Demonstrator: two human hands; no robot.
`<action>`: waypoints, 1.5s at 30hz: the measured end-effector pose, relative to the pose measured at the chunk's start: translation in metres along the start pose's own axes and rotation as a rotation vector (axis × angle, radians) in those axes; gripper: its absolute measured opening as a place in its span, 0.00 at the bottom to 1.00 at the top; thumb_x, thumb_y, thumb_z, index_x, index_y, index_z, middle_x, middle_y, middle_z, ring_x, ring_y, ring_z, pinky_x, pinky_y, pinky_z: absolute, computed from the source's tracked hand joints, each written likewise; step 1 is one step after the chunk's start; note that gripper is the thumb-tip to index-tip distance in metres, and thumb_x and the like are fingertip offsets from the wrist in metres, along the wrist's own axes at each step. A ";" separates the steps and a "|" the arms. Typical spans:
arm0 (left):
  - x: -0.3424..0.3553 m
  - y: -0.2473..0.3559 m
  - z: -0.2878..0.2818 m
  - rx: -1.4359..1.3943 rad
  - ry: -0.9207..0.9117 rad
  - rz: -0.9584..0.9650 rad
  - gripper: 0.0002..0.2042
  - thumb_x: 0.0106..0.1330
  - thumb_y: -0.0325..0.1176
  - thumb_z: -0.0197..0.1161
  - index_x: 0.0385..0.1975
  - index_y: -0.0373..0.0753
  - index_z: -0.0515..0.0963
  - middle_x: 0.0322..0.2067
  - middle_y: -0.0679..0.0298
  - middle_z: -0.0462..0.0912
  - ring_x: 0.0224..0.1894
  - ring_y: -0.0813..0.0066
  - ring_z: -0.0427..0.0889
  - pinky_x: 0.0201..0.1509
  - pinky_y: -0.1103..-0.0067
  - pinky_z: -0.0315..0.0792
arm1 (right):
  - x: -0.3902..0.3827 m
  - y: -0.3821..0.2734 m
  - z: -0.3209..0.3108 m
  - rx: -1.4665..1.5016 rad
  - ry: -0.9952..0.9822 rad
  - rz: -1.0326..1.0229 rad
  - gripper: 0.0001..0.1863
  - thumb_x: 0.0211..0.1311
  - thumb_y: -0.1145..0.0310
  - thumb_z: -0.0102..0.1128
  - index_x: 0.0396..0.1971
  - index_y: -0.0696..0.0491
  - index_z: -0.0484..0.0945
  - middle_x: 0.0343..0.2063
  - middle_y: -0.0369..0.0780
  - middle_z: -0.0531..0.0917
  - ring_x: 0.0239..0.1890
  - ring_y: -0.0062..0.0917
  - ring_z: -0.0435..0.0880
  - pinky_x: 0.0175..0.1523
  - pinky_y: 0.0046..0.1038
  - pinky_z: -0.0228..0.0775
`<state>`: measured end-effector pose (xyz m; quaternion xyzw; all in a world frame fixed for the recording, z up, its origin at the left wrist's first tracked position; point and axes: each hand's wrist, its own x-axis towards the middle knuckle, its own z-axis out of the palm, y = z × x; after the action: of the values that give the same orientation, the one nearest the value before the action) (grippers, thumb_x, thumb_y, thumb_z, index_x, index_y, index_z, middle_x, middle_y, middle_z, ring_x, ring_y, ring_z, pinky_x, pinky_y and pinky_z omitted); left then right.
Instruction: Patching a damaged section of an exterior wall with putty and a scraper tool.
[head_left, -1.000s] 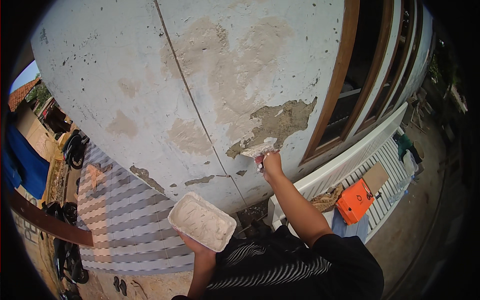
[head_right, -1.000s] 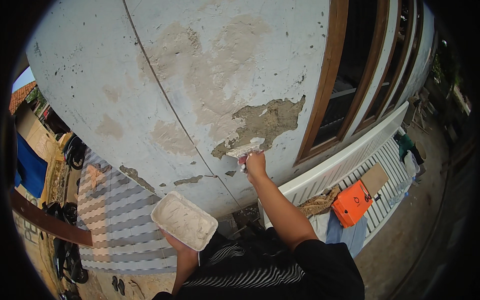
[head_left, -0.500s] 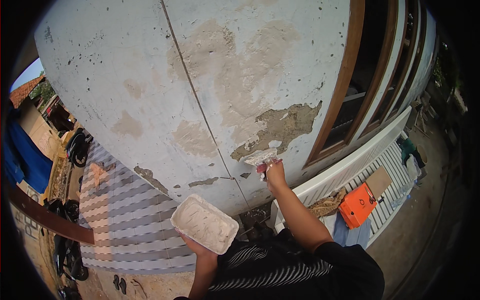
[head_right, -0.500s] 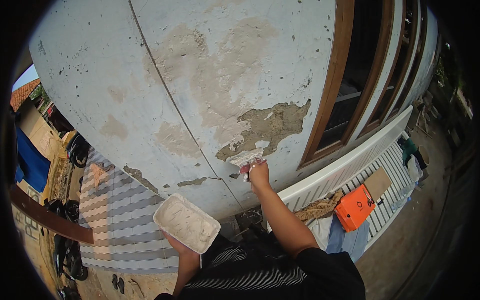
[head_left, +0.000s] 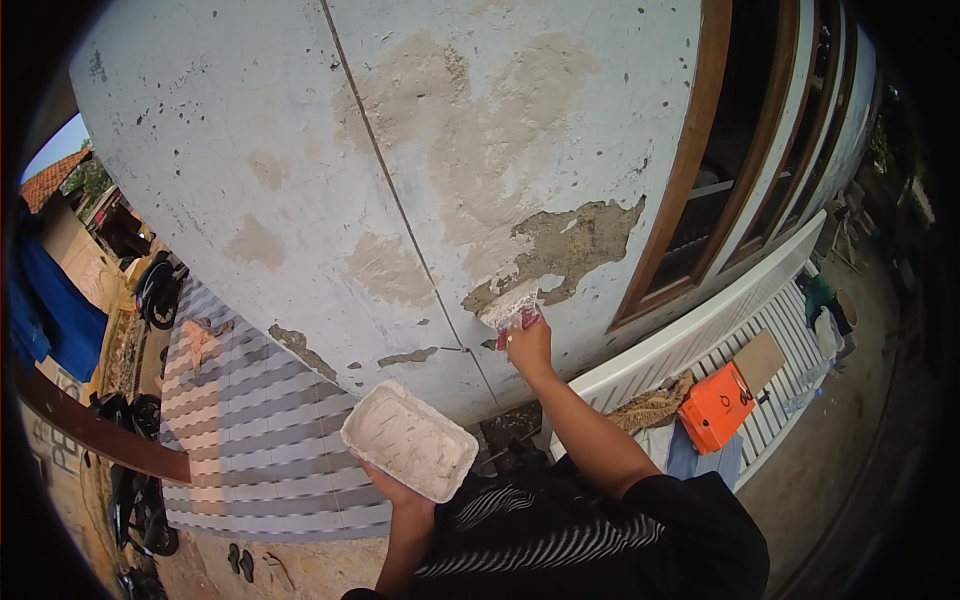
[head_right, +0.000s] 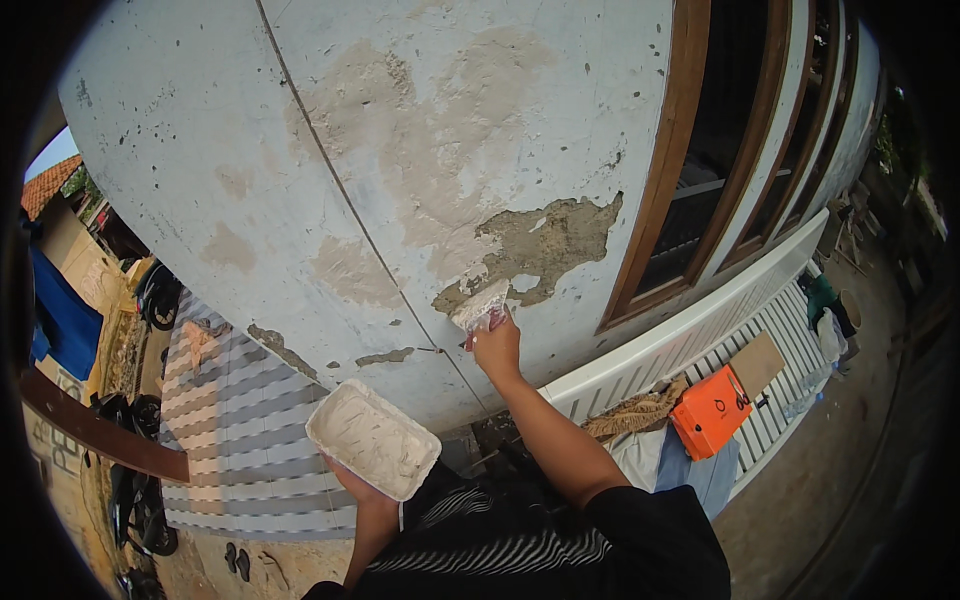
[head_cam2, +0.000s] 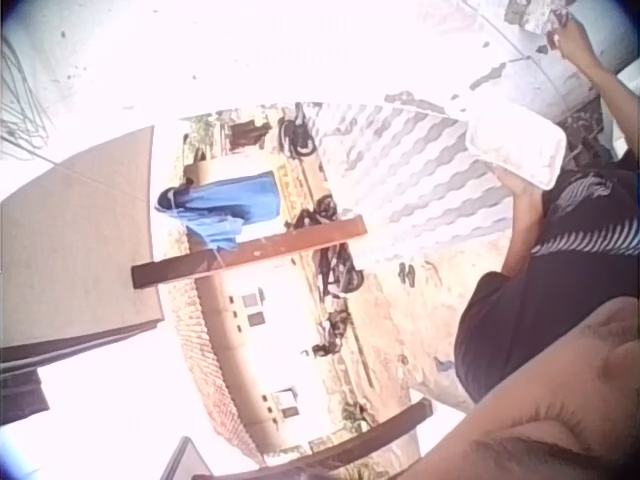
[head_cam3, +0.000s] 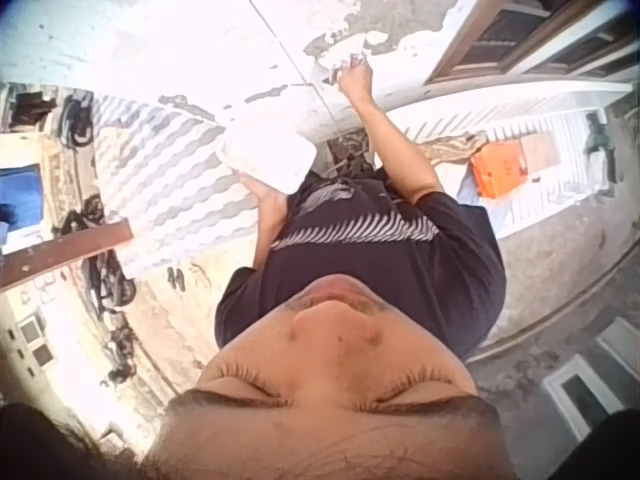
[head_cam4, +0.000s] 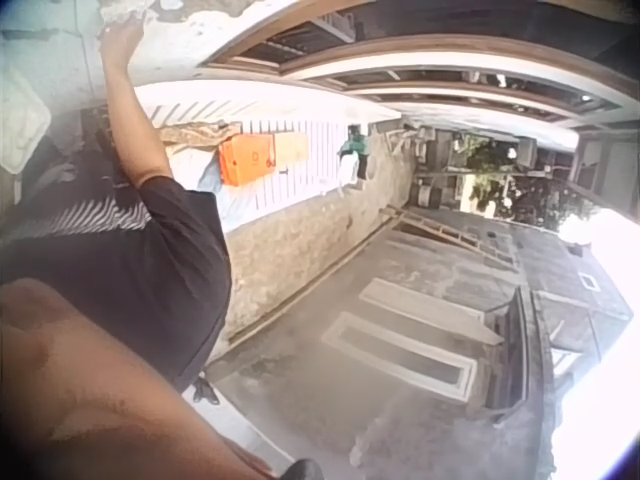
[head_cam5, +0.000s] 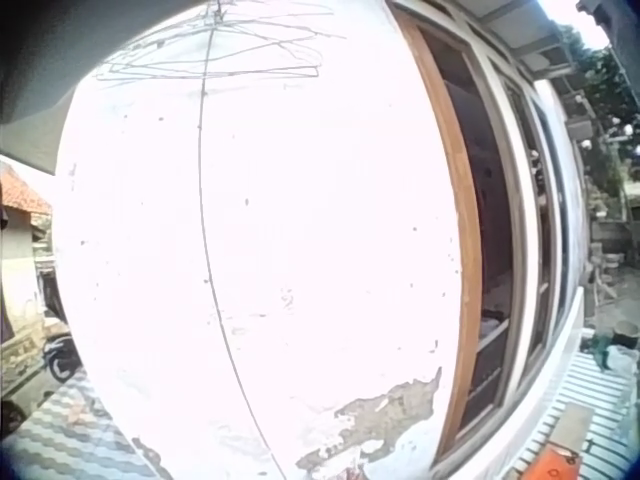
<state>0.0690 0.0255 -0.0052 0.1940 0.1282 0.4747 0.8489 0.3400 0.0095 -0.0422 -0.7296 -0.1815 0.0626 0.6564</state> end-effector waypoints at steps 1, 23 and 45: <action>0.000 0.001 0.000 -0.001 0.000 0.006 0.33 0.64 0.63 0.40 0.63 0.48 0.59 0.61 0.63 0.64 0.60 0.55 0.67 0.60 0.56 0.65 | -0.004 -0.006 -0.006 -0.002 -0.041 0.097 0.05 0.58 0.77 0.49 0.29 0.61 0.75 0.21 0.43 0.80 0.24 0.29 0.80 0.31 0.32 0.70; -0.001 0.006 -0.004 -0.004 0.003 0.020 0.32 0.65 0.62 0.40 0.62 0.48 0.60 0.60 0.63 0.65 0.59 0.56 0.68 0.60 0.57 0.66 | -0.012 -0.012 0.002 0.150 -0.057 0.185 0.08 0.61 0.77 0.46 0.31 0.61 0.75 0.21 0.41 0.81 0.22 0.27 0.81 0.28 0.30 0.70; -0.002 0.006 -0.001 -0.039 0.046 -0.010 0.31 0.65 0.60 0.41 0.62 0.47 0.61 0.60 0.62 0.66 0.58 0.55 0.68 0.59 0.56 0.66 | -0.029 0.035 0.006 -0.138 -0.188 -0.107 0.19 0.61 0.69 0.52 0.47 0.65 0.66 0.24 0.49 0.81 0.28 0.37 0.83 0.35 0.33 0.73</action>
<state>0.0631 0.0269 -0.0039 0.1658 0.1396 0.4771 0.8517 0.3171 0.0027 -0.0822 -0.7531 -0.2848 0.0828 0.5873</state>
